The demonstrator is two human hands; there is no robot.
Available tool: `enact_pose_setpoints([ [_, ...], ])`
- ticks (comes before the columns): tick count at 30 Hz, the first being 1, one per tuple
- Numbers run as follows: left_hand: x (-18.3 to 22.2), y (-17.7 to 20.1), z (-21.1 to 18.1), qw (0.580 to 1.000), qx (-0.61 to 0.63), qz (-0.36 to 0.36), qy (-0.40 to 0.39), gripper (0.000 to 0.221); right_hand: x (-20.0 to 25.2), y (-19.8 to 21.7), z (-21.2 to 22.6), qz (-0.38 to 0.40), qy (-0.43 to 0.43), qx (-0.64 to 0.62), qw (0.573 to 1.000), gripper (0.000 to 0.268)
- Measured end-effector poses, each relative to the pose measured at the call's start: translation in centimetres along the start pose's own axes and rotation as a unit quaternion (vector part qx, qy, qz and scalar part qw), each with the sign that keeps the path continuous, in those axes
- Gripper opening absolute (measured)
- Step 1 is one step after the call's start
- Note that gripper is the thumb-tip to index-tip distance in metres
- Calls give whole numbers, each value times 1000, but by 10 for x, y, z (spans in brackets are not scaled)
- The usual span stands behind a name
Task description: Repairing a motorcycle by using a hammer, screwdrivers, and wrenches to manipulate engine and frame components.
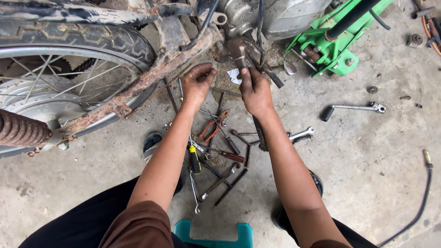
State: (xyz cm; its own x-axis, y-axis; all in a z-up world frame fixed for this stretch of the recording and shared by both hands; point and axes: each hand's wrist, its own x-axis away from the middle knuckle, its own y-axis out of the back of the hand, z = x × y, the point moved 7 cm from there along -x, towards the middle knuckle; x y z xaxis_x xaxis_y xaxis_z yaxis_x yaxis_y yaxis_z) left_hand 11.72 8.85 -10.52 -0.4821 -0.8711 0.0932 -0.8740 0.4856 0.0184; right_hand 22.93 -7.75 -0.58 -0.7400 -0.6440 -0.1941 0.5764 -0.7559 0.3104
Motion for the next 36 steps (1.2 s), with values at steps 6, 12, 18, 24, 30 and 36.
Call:
enact_pose_setpoints([
  [6,3,-10,-9,999,42,-13,13,27,19,19,-21,-29,-2,-32,999,39],
  [12,-1,-9,-7,997,66,-26,-11,38,59,23,-96,42,-107,83,990,30],
  [18,11,-18,-24,998,59,-6,37,38,93,29,-137,137,-214,282,925,45],
  [24,5,-15,-4,997,20,7,71,33,139,40,-265,195,-228,405,864,30],
  [30,13,-6,2,995,-12,14,96,30,151,44,-294,214,-247,399,857,41],
  [36,14,-11,-28,997,7,31,75,35,156,50,-301,225,-240,391,860,46],
])
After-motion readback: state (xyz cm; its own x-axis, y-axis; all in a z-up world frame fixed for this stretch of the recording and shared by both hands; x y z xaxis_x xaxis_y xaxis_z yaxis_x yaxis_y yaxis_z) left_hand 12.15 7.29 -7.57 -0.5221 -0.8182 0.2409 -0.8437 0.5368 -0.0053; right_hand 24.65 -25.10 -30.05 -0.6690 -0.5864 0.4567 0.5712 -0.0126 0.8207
